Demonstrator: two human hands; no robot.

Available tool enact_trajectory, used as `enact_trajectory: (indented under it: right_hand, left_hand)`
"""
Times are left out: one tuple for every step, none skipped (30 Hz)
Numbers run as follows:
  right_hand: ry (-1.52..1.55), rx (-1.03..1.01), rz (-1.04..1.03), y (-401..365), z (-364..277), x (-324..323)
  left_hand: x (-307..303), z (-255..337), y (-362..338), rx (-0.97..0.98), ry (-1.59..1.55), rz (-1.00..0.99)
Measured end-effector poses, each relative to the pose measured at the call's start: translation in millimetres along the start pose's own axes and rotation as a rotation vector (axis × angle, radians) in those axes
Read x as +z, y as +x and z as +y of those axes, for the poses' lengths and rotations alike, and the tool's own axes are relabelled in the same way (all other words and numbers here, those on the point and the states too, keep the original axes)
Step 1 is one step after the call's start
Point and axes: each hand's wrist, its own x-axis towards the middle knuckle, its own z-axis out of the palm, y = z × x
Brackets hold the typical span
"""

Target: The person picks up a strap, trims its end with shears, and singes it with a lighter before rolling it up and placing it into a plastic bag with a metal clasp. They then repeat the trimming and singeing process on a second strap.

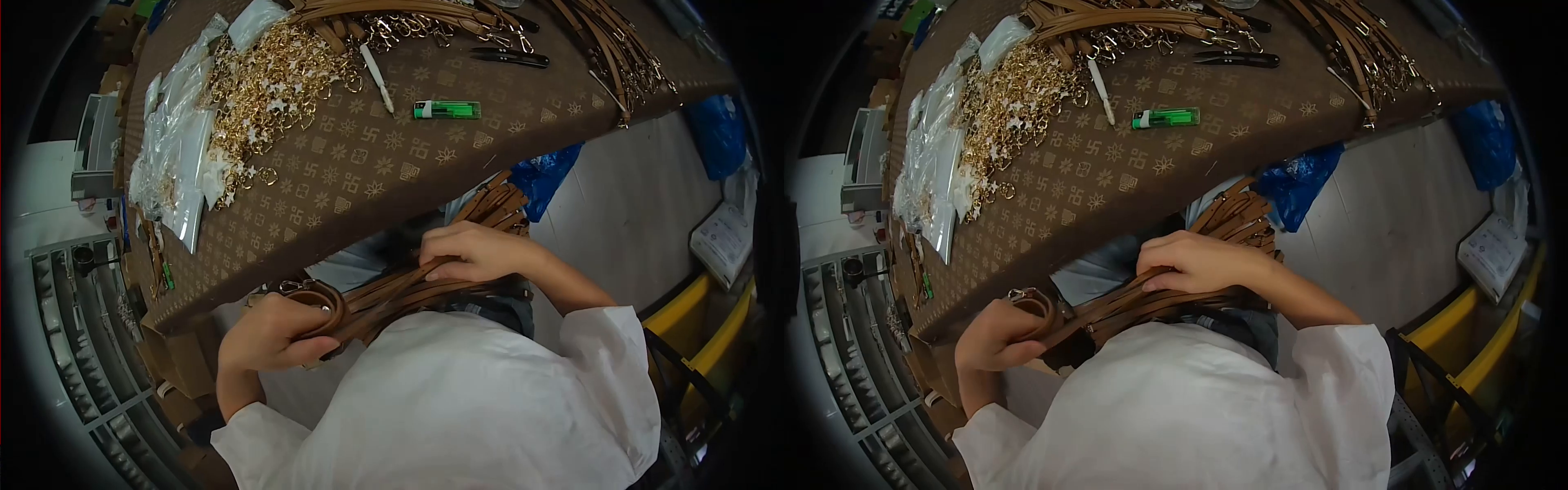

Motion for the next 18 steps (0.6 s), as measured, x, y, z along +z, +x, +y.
enact_trajectory:
  right_hand:
    - [0.004,-0.002,-0.009,-0.2,-5.6,-2.9]
    - [-0.015,-0.005,0.029,-0.2,-16.1,-9.4]
    - [-0.034,-0.013,0.064,2.4,-28.0,-16.5]
    - [-0.033,-0.027,0.048,4.8,-35.4,-22.2]
    - [0.028,-0.031,0.065,7.3,-41.7,-27.9]
    - [0.089,-0.035,0.082,9.8,-47.0,-33.1]
    - [0.135,0.025,0.074,10.7,-52.6,-36.6]
    - [0.131,0.01,0.059,13.5,-53.1,-36.6]
    - [-0.039,0.038,0.16,16.1,-53.8,-36.1]
    - [-0.21,0.066,0.264,17.5,-54.5,-35.5]
    - [-0.241,0.083,0.355,16.8,-49.3,-31.7]
    - [-0.242,0.074,0.344,16.0,-44.5,-28.8]
    - [-0.337,0.1,0.368,15.2,-39.7,-25.9]
    - [-0.429,0.128,0.393,15.1,-34.6,-21.1]
    - [-0.423,0.122,0.382,15.5,-29.4,-13.1]
    - [-0.493,0.137,0.349,16.1,-24.2,-3.0]
    - [-0.563,0.154,0.317,16.6,-19.2,7.7]
    - [-0.586,0.077,0.297,17.7,-14.6,18.7]
  left_hand:
    - [2.3,-9.5,-5.2,0.096,-0.322,0.084]
    - [6.3,-17.3,-8.3,0.194,-0.641,0.174]
    - [11.8,-21.1,-7.3,0.187,-0.639,0.19]
    - [18.8,-23.0,-3.1,0.227,-0.87,0.314]
    - [27.7,-24.9,1.2,0.27,-1.096,0.443]
    - [45.0,-25.7,5.3,0.216,-0.941,0.788]
    - [49.7,-31.5,8.3,0.214,-0.926,0.807]
    - [49.8,-38.9,13.0,0.407,-1.312,0.69]
    - [46.2,-44.0,16.6,0.608,-1.686,0.533]
    - [34.6,-42.4,19.2,0.753,-1.763,0.404]
    - [30.2,-44.2,19.7,0.76,-1.753,0.417]
    - [27.5,-45.7,19.0,0.83,-1.846,0.531]
    - [25.5,-46.5,18.3,0.901,-1.937,0.65]
    - [25.6,-43.5,22.9,1.002,-1.963,0.751]
    - [25.9,-41.9,25.8,1.002,-1.958,0.767]
    - [26.5,-40.7,28.3,0.964,-1.87,0.979]
    - [27.7,-38.5,32.5,0.918,-1.771,1.18]
    - [30.3,-33.0,41.4,0.87,-1.701,1.265]
